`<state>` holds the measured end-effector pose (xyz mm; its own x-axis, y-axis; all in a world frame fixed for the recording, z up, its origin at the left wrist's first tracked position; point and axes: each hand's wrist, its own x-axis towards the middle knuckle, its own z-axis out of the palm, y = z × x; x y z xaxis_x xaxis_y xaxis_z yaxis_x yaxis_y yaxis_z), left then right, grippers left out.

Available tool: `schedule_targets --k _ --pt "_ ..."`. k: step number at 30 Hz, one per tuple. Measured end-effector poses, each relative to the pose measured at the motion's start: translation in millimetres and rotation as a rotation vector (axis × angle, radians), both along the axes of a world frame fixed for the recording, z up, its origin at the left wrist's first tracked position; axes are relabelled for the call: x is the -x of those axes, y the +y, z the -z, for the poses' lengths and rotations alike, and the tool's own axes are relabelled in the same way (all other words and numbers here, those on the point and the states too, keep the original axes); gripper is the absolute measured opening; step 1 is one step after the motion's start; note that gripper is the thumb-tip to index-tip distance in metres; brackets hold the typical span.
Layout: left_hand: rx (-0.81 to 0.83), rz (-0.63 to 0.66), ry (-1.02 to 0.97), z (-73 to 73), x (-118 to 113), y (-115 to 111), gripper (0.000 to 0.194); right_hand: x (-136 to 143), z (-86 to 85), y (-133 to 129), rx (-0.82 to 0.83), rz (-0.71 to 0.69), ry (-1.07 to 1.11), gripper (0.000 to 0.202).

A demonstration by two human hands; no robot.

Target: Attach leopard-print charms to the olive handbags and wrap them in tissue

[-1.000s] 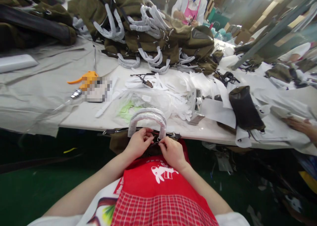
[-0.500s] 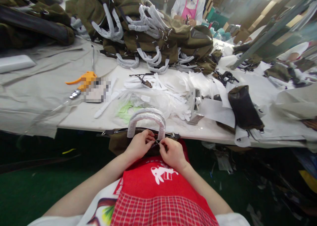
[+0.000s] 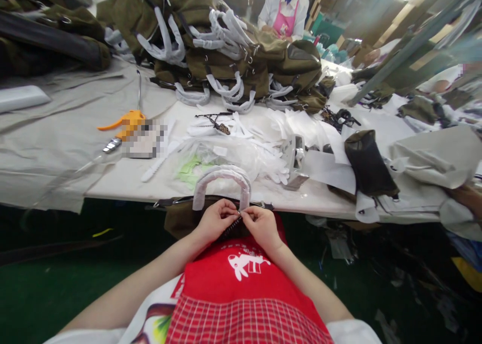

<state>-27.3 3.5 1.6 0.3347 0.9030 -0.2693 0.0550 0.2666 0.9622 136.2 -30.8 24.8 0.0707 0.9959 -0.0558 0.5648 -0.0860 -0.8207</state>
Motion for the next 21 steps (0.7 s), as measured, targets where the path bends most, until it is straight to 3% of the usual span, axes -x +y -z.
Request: schedule_targets --k 3,7,10,13,16,21 --pt "-0.134 -0.008 0.082 -9.3 2 -2 0.015 2 -0.8 0 -0.081 0.024 0.008 0.019" --pt "-0.500 0.056 0.320 -27.1 4 -4 0.013 5 -8.3 -3 -0.146 0.018 0.084 0.022" --pt "-0.549 0.123 0.328 -31.6 5 -1 0.013 2 -13.4 -4 -0.109 -0.052 0.173 0.020" --pt "-0.418 0.068 0.210 -32.1 7 4 0.016 -7 -18.2 -5 0.011 -0.052 0.399 0.017" --pt "-0.131 -0.007 0.057 -37.7 11 9 0.024 -17 -23.7 -9 0.131 -0.044 0.610 0.023" --pt "0.156 0.039 -0.116 -55.1 11 10 0.034 -24 -27.1 -14 0.158 -0.070 0.669 0.024"
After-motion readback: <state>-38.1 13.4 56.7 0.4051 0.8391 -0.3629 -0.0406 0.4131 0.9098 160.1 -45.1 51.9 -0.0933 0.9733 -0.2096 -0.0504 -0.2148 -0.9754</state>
